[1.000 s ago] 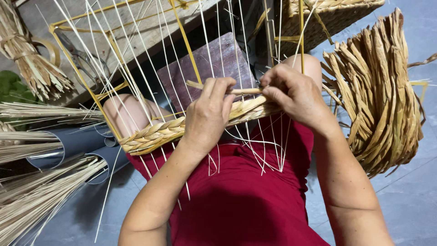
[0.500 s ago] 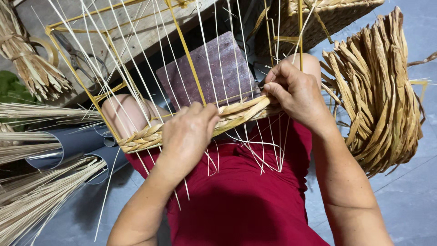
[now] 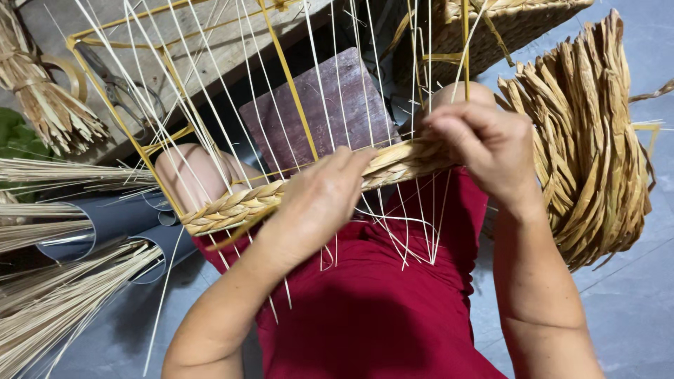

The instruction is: The person sits on a chair weaving dried palm strips around a rectangular frame, braiding the strips over and under the upright spokes to build a woven band. They then cut a strip with scissors, set the frame aside, and stand up.

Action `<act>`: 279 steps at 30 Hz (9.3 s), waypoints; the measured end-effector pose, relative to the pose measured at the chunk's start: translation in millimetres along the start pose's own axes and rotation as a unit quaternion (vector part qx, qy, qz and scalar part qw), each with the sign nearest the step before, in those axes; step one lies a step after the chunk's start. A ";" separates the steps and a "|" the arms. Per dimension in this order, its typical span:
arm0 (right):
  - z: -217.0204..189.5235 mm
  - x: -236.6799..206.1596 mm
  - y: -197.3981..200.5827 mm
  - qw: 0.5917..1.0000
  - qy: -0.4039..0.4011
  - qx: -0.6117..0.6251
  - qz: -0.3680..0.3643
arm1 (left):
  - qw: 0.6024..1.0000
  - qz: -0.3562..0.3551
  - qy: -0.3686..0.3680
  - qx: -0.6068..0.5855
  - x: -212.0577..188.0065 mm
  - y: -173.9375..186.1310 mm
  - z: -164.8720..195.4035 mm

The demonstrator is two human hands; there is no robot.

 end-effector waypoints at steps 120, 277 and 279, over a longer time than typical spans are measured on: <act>-28.0 42.3 -77.9 0.985 -0.027 -0.016 -0.172 | 0.982 0.163 0.072 -0.058 -30.7 14.5 -34.2; 147.6 -175.8 327.9 0.746 0.241 0.262 0.562 | 0.927 0.111 0.013 -0.358 7.9 35.9 -25.3; 155.1 -140.6 334.4 0.725 0.246 0.291 0.574 | 0.920 0.113 0.033 -0.373 -1.0 27.1 -41.8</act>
Point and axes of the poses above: each hand's wrist, its own x-axis towards the middle knuckle, its own y-axis out of the back of the hand, z = x × y, the point moved 7 cm from there along x, towards the middle knuckle, and after that the axes turned 15 degrees about -z, right-handed, at the moved point
